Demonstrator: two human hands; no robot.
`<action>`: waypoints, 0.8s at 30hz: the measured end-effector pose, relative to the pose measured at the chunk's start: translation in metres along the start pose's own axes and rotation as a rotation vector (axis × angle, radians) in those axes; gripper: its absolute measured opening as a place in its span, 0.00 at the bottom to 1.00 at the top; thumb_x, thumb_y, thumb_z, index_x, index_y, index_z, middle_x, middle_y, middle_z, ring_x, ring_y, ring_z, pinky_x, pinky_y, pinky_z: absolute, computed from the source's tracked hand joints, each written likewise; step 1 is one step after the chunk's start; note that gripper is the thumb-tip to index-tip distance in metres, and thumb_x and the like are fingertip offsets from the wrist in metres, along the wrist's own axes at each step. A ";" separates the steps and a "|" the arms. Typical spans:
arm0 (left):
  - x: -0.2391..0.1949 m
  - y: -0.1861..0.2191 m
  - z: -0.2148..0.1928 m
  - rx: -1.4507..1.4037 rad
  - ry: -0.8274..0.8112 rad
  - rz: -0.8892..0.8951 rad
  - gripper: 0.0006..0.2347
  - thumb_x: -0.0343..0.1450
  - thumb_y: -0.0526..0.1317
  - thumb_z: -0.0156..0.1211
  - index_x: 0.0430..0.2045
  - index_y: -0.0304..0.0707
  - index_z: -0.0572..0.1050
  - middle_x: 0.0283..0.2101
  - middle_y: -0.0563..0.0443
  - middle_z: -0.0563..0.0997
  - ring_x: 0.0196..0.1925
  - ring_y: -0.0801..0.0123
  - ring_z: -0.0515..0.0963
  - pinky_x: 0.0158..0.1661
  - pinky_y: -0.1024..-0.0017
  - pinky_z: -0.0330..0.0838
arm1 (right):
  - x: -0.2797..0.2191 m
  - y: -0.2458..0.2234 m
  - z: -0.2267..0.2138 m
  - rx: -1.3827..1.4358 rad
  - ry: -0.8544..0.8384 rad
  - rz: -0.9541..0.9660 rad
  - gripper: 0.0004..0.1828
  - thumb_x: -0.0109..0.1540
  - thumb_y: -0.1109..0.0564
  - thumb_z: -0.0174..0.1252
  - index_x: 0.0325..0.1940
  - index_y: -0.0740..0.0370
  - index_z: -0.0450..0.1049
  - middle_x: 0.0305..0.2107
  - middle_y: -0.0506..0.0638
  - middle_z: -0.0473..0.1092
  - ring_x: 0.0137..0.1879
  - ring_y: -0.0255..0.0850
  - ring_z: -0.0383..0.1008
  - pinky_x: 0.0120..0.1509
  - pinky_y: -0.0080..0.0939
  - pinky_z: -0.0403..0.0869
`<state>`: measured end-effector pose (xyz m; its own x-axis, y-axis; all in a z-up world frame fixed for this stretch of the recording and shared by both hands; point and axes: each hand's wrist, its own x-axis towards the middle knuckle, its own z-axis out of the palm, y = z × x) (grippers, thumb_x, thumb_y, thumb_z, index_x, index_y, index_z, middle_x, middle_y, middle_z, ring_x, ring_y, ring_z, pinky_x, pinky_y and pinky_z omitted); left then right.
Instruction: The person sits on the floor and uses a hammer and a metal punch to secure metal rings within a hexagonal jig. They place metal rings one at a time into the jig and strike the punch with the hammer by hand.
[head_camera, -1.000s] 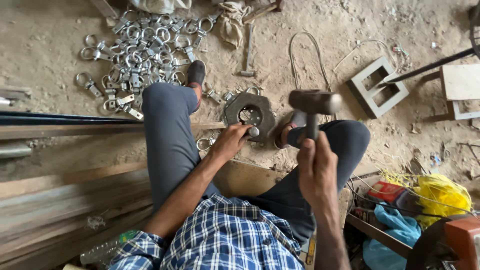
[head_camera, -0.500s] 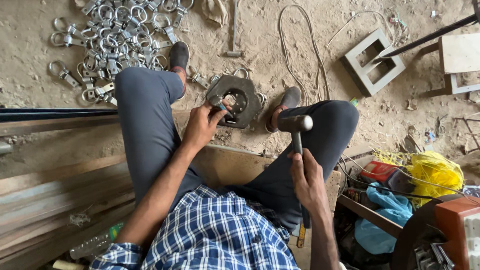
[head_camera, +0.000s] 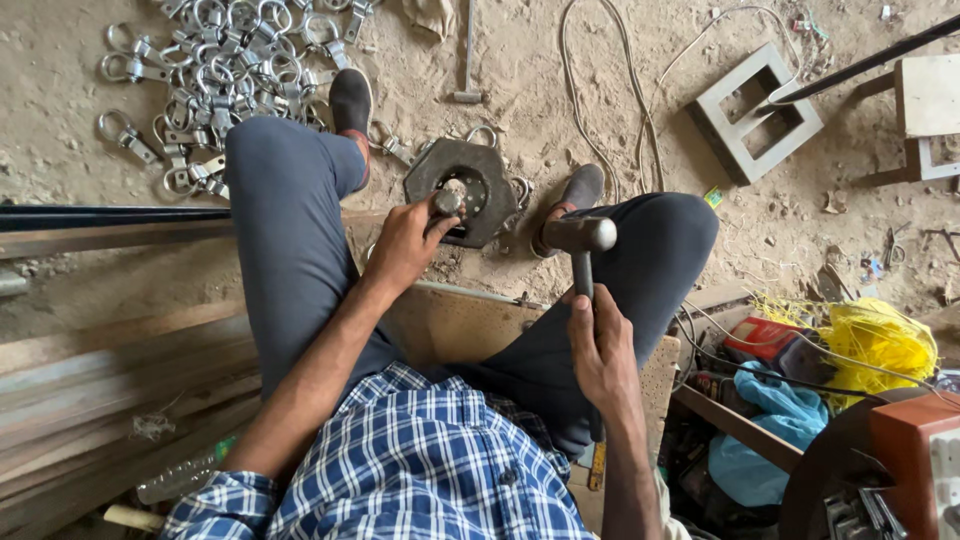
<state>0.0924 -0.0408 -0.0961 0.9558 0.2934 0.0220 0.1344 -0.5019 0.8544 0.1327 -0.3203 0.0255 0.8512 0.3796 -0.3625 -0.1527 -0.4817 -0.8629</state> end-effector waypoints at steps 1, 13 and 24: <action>0.000 0.002 0.000 0.003 0.009 0.017 0.12 0.75 0.40 0.62 0.46 0.27 0.75 0.38 0.32 0.83 0.41 0.43 0.84 0.39 0.54 0.75 | 0.000 -0.001 0.000 -0.012 0.005 -0.001 0.20 0.73 0.45 0.43 0.44 0.65 0.71 0.15 0.42 0.57 0.21 0.29 0.55 0.24 0.37 0.56; 0.002 0.006 0.005 0.106 -0.025 0.115 0.16 0.74 0.39 0.63 0.51 0.24 0.75 0.40 0.30 0.83 0.41 0.41 0.83 0.39 0.54 0.76 | -0.001 -0.003 -0.002 -0.097 0.036 -0.017 0.20 0.72 0.46 0.44 0.44 0.65 0.72 0.15 0.46 0.58 0.22 0.32 0.58 0.25 0.40 0.58; 0.004 -0.011 0.018 0.123 -0.159 -0.071 0.20 0.72 0.42 0.63 0.56 0.28 0.74 0.40 0.36 0.84 0.32 0.56 0.86 0.34 0.64 0.81 | 0.002 -0.001 0.008 -0.279 0.084 -0.174 0.20 0.73 0.46 0.46 0.42 0.66 0.70 0.13 0.51 0.61 0.17 0.39 0.58 0.23 0.45 0.56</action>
<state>0.0999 -0.0486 -0.1151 0.9707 0.2046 -0.1264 0.2246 -0.5828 0.7810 0.1306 -0.3127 0.0227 0.8924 0.4147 -0.1778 0.1324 -0.6173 -0.7755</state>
